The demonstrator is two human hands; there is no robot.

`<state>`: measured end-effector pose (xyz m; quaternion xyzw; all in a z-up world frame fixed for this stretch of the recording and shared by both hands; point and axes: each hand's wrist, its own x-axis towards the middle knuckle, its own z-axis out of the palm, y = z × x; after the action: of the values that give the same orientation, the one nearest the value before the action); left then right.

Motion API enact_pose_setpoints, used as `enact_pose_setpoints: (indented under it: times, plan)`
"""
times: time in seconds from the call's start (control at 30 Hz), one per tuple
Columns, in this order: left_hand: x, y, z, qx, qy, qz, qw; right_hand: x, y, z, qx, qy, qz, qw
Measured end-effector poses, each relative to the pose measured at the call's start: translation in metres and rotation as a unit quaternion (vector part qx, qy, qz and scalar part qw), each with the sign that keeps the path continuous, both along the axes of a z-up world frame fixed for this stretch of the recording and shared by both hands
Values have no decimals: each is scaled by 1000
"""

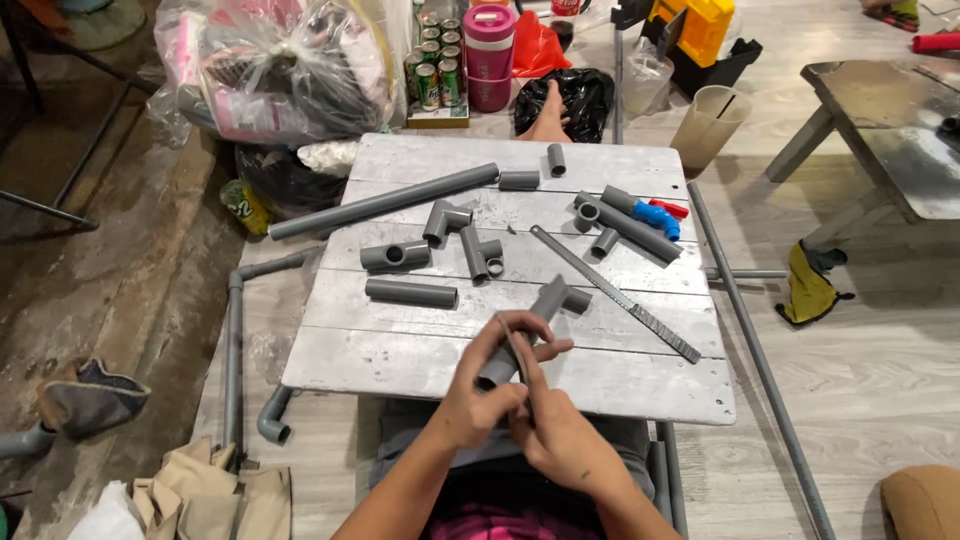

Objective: Preparing and fitting PVC pipes by filing the edges and assembling segments on a small table.

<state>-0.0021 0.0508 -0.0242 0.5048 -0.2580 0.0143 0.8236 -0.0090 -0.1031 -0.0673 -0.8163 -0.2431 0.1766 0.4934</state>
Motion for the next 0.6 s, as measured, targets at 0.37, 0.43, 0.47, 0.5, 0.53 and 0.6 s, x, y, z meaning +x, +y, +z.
enact_pose_setpoints:
  times: [0.37,0.43,0.47,0.5,0.53,0.6]
  plan:
    - [-6,-8,-9,13,16,-15,1000,8,-12,-10,23,-42,16,999]
    - [-7,-10,-14,21,18,-31,999,9,-11,-5,9,-47,-4,999]
    - [-5,-9,-16,7,22,-24,999,7,-7,-1,15,-20,-5,1000]
    - [-1,-8,-17,-7,24,-19,1000,6,-3,2,21,6,-9,1000]
    - [-1,-6,-11,-7,24,-21,999,2,-5,-6,21,5,-11,1000]
    - [-2,-1,0,1,-7,17,1000,-5,-5,-22,49,-28,51,997]
